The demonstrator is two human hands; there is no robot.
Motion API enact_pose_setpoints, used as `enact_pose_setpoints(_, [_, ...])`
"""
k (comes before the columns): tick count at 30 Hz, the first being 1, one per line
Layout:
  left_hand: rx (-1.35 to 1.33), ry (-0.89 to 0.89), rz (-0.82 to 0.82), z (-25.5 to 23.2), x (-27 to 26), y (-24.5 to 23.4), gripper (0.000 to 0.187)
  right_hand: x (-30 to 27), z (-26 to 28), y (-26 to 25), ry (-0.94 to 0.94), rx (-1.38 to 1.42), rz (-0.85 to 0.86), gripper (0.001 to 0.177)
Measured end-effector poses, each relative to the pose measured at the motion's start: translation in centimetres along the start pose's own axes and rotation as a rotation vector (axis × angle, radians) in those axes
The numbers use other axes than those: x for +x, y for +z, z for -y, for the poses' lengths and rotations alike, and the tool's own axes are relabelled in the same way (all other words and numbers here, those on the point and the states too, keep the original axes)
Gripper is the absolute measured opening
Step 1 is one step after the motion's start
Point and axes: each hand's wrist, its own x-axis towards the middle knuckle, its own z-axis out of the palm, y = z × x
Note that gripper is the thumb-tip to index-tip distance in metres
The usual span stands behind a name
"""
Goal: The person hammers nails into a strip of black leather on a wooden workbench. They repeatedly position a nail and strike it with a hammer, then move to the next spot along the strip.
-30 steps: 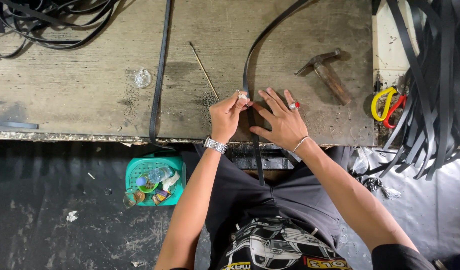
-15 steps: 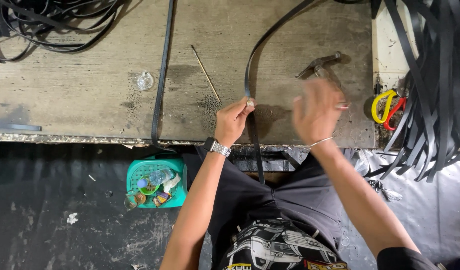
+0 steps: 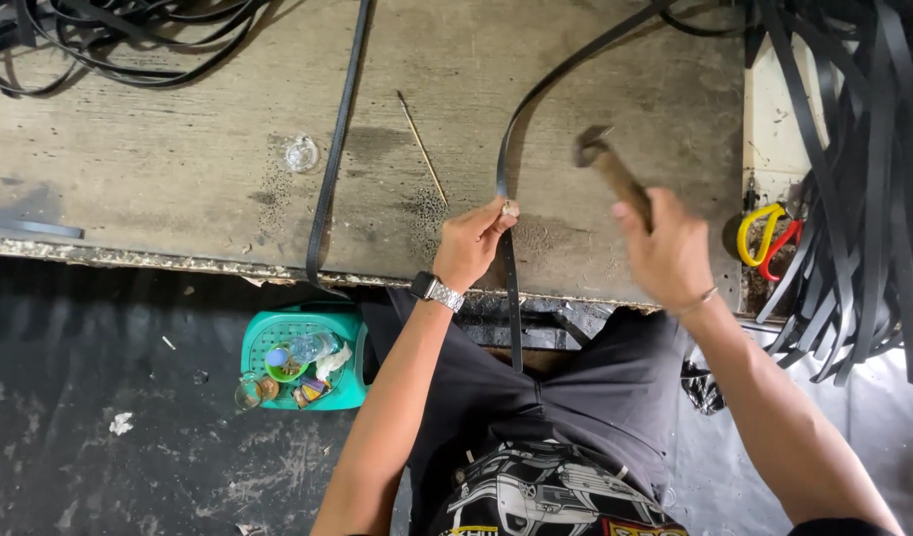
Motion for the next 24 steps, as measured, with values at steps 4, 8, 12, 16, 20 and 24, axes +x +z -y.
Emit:
enact_pose_setpoints(4, [0.042,0.010,0.030,0.0,0.0,-0.1,0.021,-1.7,5.0,-0.6,-0.123,-0.007,0.002,0.035])
enact_pose_setpoints(8, [0.026,0.002,0.038,-0.4,0.3,-0.4,0.022,-1.0,7.7,-2.0,-0.271,-0.175,0.039,0.042])
enact_pose_setpoints(12, [0.034,0.028,0.039,-0.4,0.6,-0.3,0.022,-1.1,8.6,-3.8,-0.213,0.055,0.037,0.033])
enact_pose_setpoints(16, [0.011,0.006,0.057,-0.1,0.0,-0.2,0.023,-2.2,7.2,-1.3,-0.169,-0.019,-0.045,0.041])
enact_pose_setpoints(20, [0.038,0.006,0.071,-0.6,0.1,-0.8,0.020,-1.3,8.9,-3.4,-0.167,-0.060,0.193,0.040])
enact_pose_setpoints(24, [0.015,0.011,0.070,-0.1,0.3,-0.6,0.023,-0.5,5.3,-2.8,-0.104,-0.106,0.046,0.036])
